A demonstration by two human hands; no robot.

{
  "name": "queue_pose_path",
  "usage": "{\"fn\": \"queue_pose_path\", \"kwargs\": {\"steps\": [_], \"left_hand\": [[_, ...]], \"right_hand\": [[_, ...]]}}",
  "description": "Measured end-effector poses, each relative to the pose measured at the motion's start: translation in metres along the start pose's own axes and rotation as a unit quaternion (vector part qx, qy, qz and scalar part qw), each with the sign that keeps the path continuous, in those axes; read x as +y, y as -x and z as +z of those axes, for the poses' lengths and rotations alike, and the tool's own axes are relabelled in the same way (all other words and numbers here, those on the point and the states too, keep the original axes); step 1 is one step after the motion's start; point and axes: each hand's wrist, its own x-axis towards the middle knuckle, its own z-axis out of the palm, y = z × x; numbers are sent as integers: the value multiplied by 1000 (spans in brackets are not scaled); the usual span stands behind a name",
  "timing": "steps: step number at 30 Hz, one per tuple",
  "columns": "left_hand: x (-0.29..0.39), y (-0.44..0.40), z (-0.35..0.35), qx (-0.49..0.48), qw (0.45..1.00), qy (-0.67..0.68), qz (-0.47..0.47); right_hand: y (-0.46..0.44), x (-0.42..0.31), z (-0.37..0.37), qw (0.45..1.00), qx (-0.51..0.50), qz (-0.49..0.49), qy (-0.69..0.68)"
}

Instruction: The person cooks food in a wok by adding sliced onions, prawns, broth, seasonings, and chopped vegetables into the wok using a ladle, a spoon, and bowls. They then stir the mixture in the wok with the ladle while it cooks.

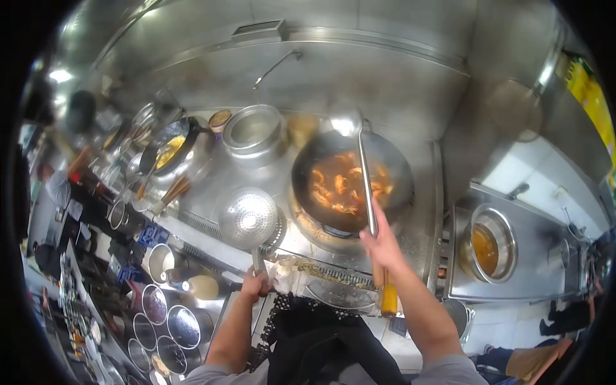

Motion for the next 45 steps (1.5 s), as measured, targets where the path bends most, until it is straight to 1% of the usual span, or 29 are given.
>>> {"fn": "queue_pose_path", "kwargs": {"steps": [3, 4, 6, 8, 10, 12, 13, 15, 17, 18, 19, 20, 21, 22, 23, 24, 26, 29, 32, 33, 34, 36, 38, 40, 41, 42, 43, 44, 45], "left_hand": [[-12, -19, -31, -11, 994, -108, 22], [-7, -24, -41, -21, 988, -149, 23], [19, -12, -57, -37, 974, -220, -34], [-22, -57, -96, -64, 914, -399, -18], [31, -46, -74, -45, 858, -510, -29], [97, -53, -47, 23, 909, -414, 27], [105, -89, -44, 11, 918, -370, 142], [146, -135, -27, 105, 907, -352, 206], [175, -208, -29, 100, 929, -241, 261], [193, -233, -28, 112, 951, -176, 228], [208, -256, -26, 123, 967, -111, 191], [214, -283, -30, 118, 963, -135, 200], [220, -305, -38, 111, 959, -159, 209], [230, -315, -41, 66, 982, -95, 150], [241, -321, -44, 23, 995, -29, 90], [250, -330, -47, -20, 999, 37, 28], [245, -365, -55, -50, 998, 27, 14], [237, -423, -68, -75, 996, -54, 8], [226, -500, -72, -107, 948, -261, 146], [254, -483, -58, -73, 978, -185, 66], [274, -471, -48, -38, 993, -107, -14], [277, -472, -35, -53, 980, -191, 6], [276, -471, -25, -68, 959, -274, 28], [278, -470, -21, -79, 929, -356, 55], [265, -485, -26, -101, 904, -397, 122], [238, -513, -35, -120, 873, -433, 188], [228, -515, -40, -115, 881, -413, 202], [220, -516, -44, -110, 887, -392, 216], [221, -504, -45, -81, 929, -313, 178]], "right_hand": [[-45, -13, 41, 952, -15, 75, -295], [-52, 3, 53, 937, -30, 140, -318], [-56, 23, 81, 941, -44, 159, -295], [-100, 21, 122, 933, -78, 182, -302], [-152, 15, 160, 948, -90, 172, -253], [-228, 4, 202, 977, -76, 136, -145], [-262, -4, 227, 990, -38, 118, -68], [-333, 30, 275, 995, 21, 50, 89], [-373, 34, 306, 996, -5, 72, 60], [-370, -14, 312, 987, -52, 143, -48], [-370, -40, 315, 960, -95, 214, -154], [-376, -38, 313, 901, -118, 287, -303], [-381, -33, 307, 815, -134, 349, -443], [-386, -29, 300, 703, -145, 397, -572], [-377, -14, 297, 694, -213, 372, -578], [-365, -17, 295, 728, -201, 340, -560], [-326, -48, 291, 787, -173, 281, -521], [-296, -63, 266, 806, -179, 258, -502], [-279, -76, 245, 826, -190, 269, -457], [-275, -80, 238, 821, -215, 263, -459], [-269, -84, 235, 849, -204, 262, -410], [-251, -88, 230, 897, -178, 260, -309], [-238, -97, 226, 945, -186, 250, -101], [-229, -105, 220, 947, -192, 231, 118], [-222, -91, 210, 947, -179, 96, 250], [-211, -81, 202, 947, -158, 28, 280], [-199, -72, 195, 940, -135, -41, 309], [-184, -78, 193, 948, -134, 21, 289], [-169, -84, 191, 951, -129, 82, 270]]}}
